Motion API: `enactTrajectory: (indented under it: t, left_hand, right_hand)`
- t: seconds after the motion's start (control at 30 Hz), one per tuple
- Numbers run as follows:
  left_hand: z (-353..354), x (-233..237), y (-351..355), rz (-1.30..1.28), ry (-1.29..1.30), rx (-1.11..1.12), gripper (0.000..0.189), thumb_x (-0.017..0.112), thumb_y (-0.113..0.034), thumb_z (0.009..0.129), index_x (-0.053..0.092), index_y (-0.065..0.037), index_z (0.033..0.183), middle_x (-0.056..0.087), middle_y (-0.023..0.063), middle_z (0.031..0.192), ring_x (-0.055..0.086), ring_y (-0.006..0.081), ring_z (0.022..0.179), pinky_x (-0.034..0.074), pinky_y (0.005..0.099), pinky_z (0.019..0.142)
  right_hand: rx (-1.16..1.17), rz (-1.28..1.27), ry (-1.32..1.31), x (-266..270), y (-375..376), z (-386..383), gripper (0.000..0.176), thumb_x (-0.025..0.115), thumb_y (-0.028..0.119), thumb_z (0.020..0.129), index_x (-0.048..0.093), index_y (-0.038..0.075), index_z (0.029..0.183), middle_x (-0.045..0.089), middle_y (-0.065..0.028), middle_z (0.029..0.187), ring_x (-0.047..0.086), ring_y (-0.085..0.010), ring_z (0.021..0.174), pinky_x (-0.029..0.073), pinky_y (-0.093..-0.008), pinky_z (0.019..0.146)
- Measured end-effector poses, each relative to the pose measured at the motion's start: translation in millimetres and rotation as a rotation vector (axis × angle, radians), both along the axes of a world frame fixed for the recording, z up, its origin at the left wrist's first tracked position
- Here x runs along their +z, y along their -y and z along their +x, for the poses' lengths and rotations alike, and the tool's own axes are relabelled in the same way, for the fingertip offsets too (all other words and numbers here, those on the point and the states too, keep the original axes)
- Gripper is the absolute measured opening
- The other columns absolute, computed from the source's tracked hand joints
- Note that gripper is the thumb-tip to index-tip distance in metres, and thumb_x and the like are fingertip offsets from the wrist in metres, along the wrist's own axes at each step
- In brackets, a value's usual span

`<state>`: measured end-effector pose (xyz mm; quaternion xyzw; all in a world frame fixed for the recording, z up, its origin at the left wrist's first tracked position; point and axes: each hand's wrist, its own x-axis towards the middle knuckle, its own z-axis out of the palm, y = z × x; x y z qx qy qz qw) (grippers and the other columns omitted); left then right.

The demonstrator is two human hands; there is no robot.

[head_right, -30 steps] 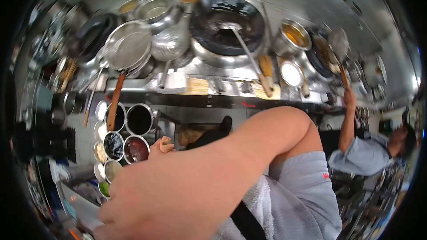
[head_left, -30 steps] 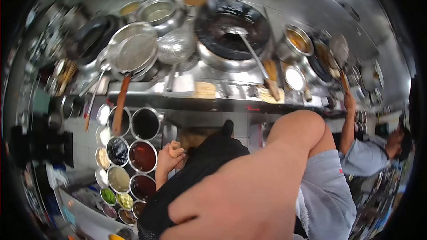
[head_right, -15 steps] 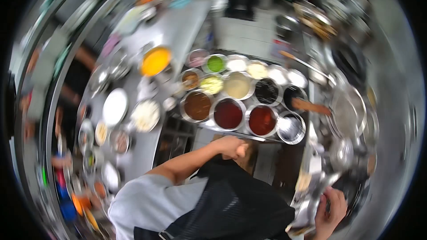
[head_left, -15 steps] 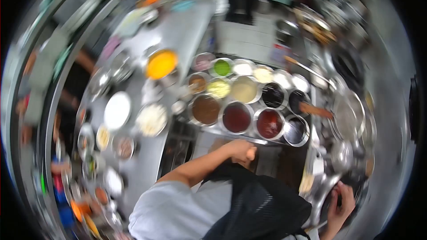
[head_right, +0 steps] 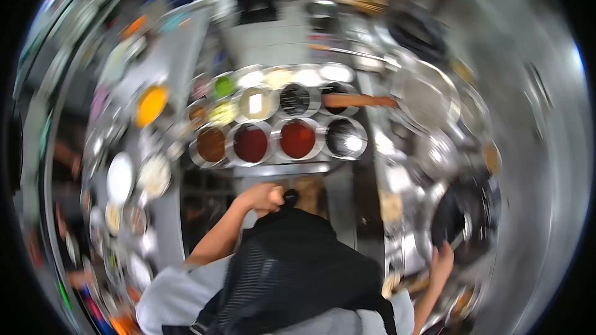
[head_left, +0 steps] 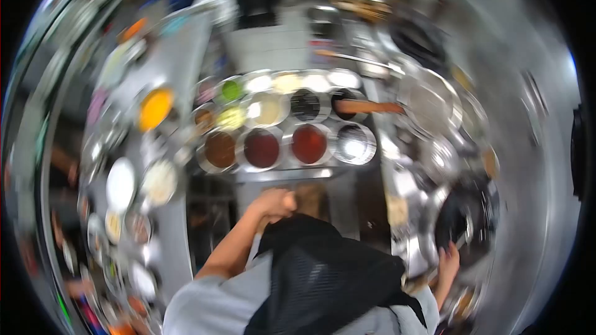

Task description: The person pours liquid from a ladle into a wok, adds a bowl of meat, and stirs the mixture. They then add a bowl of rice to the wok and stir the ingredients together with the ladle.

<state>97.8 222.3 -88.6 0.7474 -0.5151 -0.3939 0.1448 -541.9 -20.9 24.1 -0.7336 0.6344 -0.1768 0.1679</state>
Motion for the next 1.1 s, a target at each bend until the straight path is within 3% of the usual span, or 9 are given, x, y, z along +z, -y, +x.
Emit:
enactTrajectory:
  t: [0.23, 0.4, 0.47, 0.63, 0.8, 0.9, 0.93, 1.03, 1.1]
  left_hand:
    - [-59, 13, 92, -0.015, -0.143, -0.216, 0.068, 0.092, -0.043, 0.064, 0.067, -0.004, 0.114, 0.073, 0.0213, 0.105, 0.070, 0.0402, 0.101, 0.054, 0.0448, 0.088]
    - [-102, 39, 139, -0.022, -0.051, -0.460, 0.069, 0.093, -0.043, 0.063, 0.068, -0.002, 0.113, 0.073, 0.0228, 0.104, 0.070, 0.0405, 0.100, 0.055, 0.0444, 0.087]
    - [-117, 40, 152, -0.003, 0.002, -0.532, 0.069, 0.093, -0.042, 0.063, 0.068, -0.002, 0.113, 0.073, 0.0228, 0.105, 0.070, 0.0404, 0.101, 0.055, 0.0445, 0.087]
    - [-150, 41, 189, -0.035, -0.105, -0.673, 0.067, 0.093, -0.043, 0.064, 0.070, -0.001, 0.111, 0.074, 0.0218, 0.101, 0.072, 0.0392, 0.098, 0.056, 0.0444, 0.085]
    - [-200, 50, 221, -0.021, -0.058, -0.841, 0.066, 0.092, -0.042, 0.064, 0.070, -0.001, 0.110, 0.074, 0.0214, 0.100, 0.072, 0.0395, 0.097, 0.056, 0.0443, 0.084]
    - [-241, 64, 233, -0.062, -0.071, -0.934, 0.063, 0.092, -0.042, 0.065, 0.069, -0.002, 0.108, 0.074, 0.0213, 0.100, 0.071, 0.0403, 0.097, 0.056, 0.0445, 0.084]
    - [-254, 67, 236, -0.095, -0.102, -0.933, 0.062, 0.092, -0.042, 0.065, 0.069, -0.002, 0.108, 0.074, 0.0212, 0.100, 0.071, 0.0403, 0.097, 0.056, 0.0444, 0.084]
    - [-285, 79, 237, -0.104, -0.150, -0.968, 0.062, 0.091, -0.042, 0.067, 0.069, -0.002, 0.109, 0.074, 0.0207, 0.101, 0.071, 0.0404, 0.098, 0.056, 0.0441, 0.085]
    - [-301, 81, 236, -0.070, -0.177, -0.976, 0.061, 0.091, -0.039, 0.068, 0.069, -0.003, 0.112, 0.074, 0.0190, 0.102, 0.072, 0.0379, 0.097, 0.056, 0.0424, 0.086]
  right_hand:
    - [-0.451, 0.112, -0.136, 3, -94, -12, 0.094, 0.079, 0.027, 0.083, 0.028, 0.008, 0.159, 0.054, -0.0307, 0.138, 0.056, -0.0468, 0.125, 0.046, -0.0488, 0.106]
    - [-0.736, 0.207, 0.334, -46, -108, -34, 0.066, 0.071, 0.020, 0.091, 0.043, 0.002, 0.148, 0.070, -0.0213, 0.100, 0.072, -0.0296, 0.077, 0.058, -0.0396, 0.062]
    - [-0.682, 0.203, 0.781, -44, -108, -40, 0.036, 0.064, 0.013, 0.097, 0.055, 0.004, 0.131, 0.060, -0.0052, 0.080, 0.058, -0.0103, 0.057, 0.045, -0.0274, 0.044]
    - [-0.692, 0.096, 1.140, 61, -129, -17, 0.020, 0.058, 0.017, 0.102, 0.056, 0.009, 0.121, 0.050, 0.0020, 0.073, 0.047, -0.0060, 0.051, 0.040, -0.0240, 0.042]
    - [-0.511, 0.068, 1.531, 160, -173, -18, 0.042, 0.048, 0.028, 0.107, 0.048, 0.014, 0.147, 0.047, 0.0012, 0.070, 0.044, -0.0078, 0.045, 0.038, -0.0237, 0.039]
    - [-0.352, 0.181, 1.795, 137, -197, -32, 0.044, 0.048, 0.030, 0.108, 0.048, 0.013, 0.148, 0.046, 0.0012, 0.070, 0.043, -0.0081, 0.045, 0.038, -0.0233, 0.039]
    - [-0.354, 0.216, 1.735, 109, -201, -44, 0.045, 0.050, 0.031, 0.108, 0.047, 0.012, 0.149, 0.044, 0.0016, 0.069, 0.043, -0.0073, 0.045, 0.039, -0.0240, 0.039]
    - [-0.583, -0.308, 0.529, -48, -194, -65, 0.037, 0.055, 0.021, 0.106, 0.052, 0.008, 0.140, 0.048, 0.0016, 0.068, 0.045, -0.0060, 0.045, 0.038, -0.0253, 0.037]
    - [-0.706, 0.065, 0.990, -9, -204, -35, 0.029, 0.056, 0.019, 0.105, 0.054, 0.005, 0.130, 0.049, 0.0020, 0.064, 0.044, -0.0063, 0.042, 0.037, -0.0250, 0.037]
